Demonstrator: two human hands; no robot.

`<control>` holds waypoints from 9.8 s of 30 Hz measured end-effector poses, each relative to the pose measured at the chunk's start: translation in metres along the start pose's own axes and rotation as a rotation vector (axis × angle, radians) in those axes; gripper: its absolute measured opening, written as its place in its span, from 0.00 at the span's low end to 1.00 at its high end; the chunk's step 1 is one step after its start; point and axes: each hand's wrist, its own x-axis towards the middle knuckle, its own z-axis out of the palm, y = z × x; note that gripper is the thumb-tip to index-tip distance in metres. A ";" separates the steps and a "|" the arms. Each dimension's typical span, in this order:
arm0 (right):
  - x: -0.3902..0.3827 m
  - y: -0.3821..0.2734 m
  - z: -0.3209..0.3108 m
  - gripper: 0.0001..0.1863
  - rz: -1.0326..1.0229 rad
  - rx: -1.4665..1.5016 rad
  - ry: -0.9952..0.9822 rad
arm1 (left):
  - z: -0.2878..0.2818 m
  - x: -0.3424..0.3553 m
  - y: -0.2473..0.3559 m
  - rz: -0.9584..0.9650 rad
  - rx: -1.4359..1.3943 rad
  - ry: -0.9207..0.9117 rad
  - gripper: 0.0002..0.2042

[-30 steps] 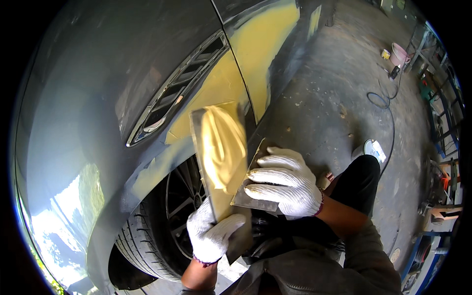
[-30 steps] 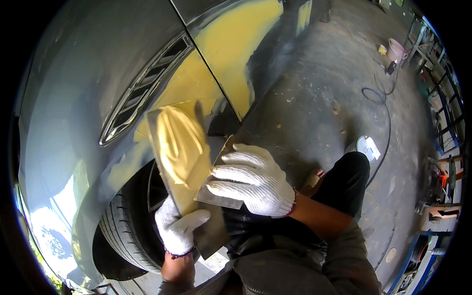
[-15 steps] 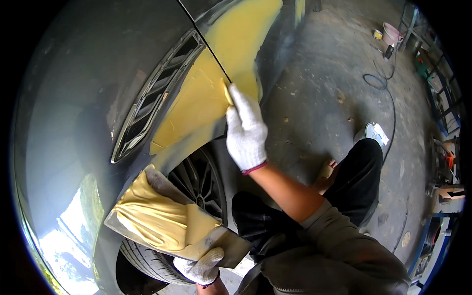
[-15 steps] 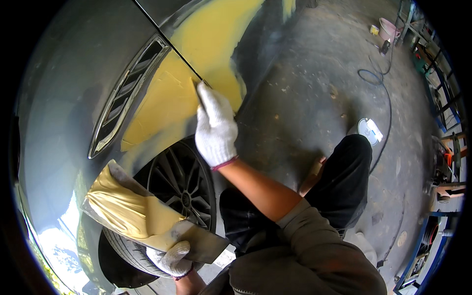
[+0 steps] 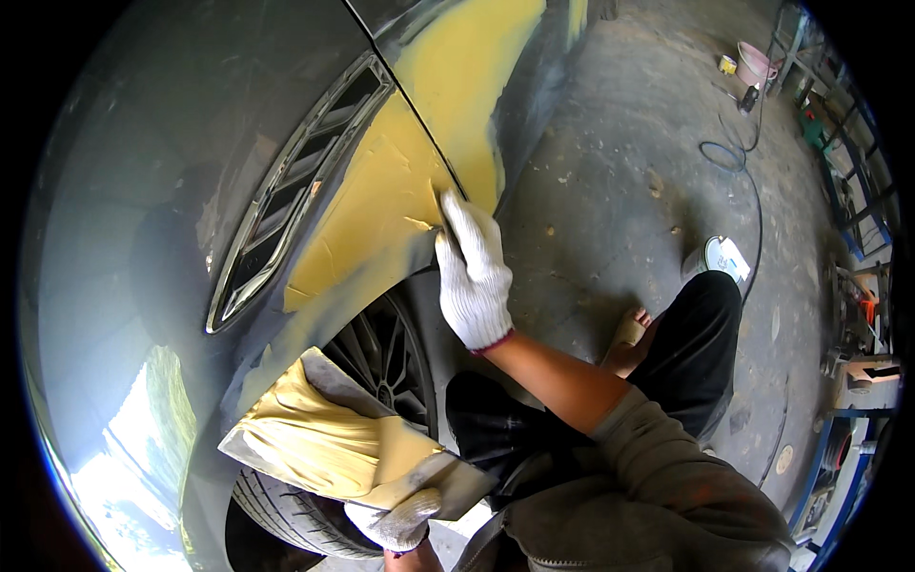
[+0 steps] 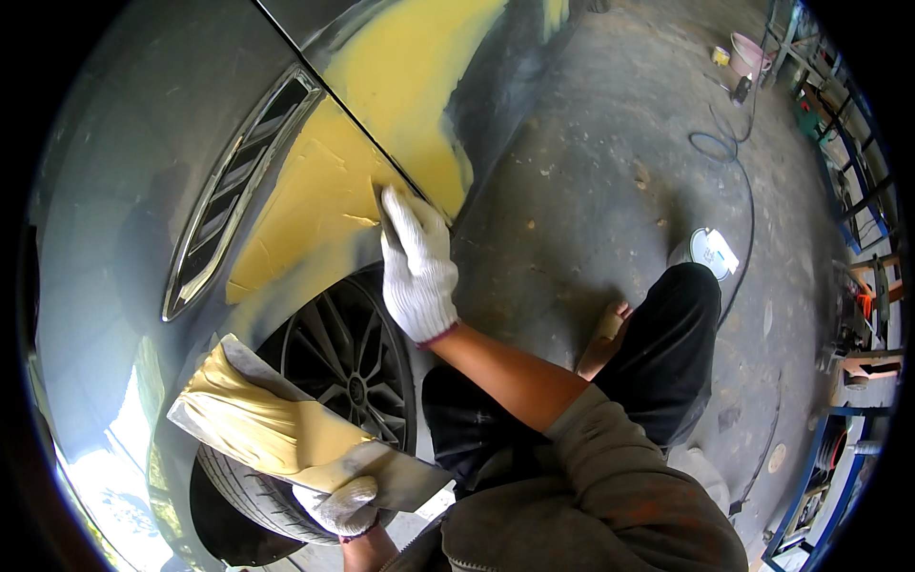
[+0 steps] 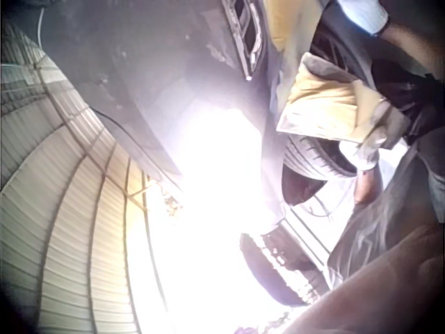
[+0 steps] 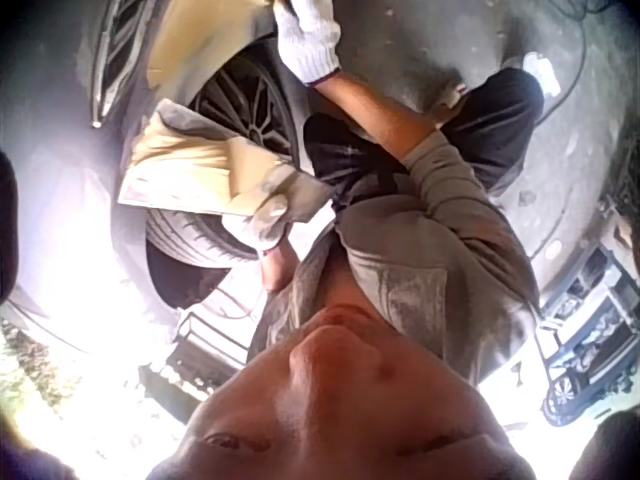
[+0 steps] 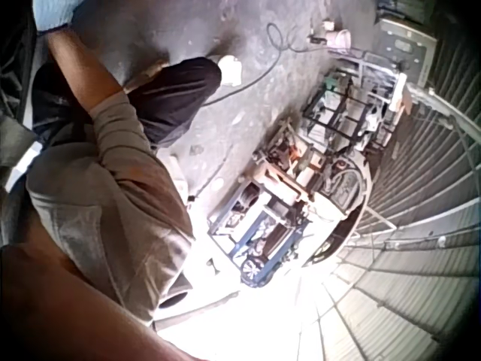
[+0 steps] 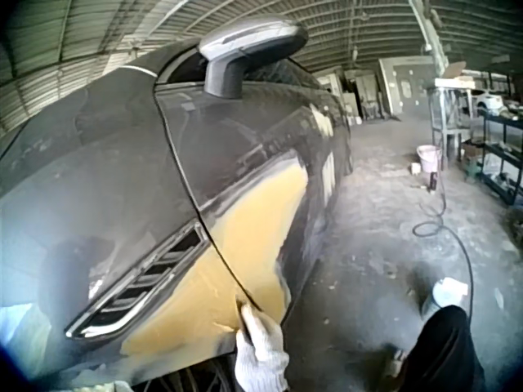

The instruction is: The person prepares yellow body filler by mixing it with a hardener on a metal palette, then applies the mixture to the side panel of a gray car using a spreader. They smooth the filler over the surface near the wheel arch and door vent.

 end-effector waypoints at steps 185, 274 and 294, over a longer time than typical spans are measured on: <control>-0.030 0.018 -0.020 0.19 -0.161 0.101 -0.120 | 0.006 -0.005 -0.013 -0.197 -0.039 -0.057 0.47; 0.022 -0.050 -0.150 0.26 0.589 0.595 -0.597 | 0.077 0.096 -0.050 -0.464 -0.582 -0.824 0.24; -0.030 -0.052 -0.195 0.14 0.960 0.709 -0.160 | 0.190 0.041 -0.011 0.188 0.101 -0.617 0.17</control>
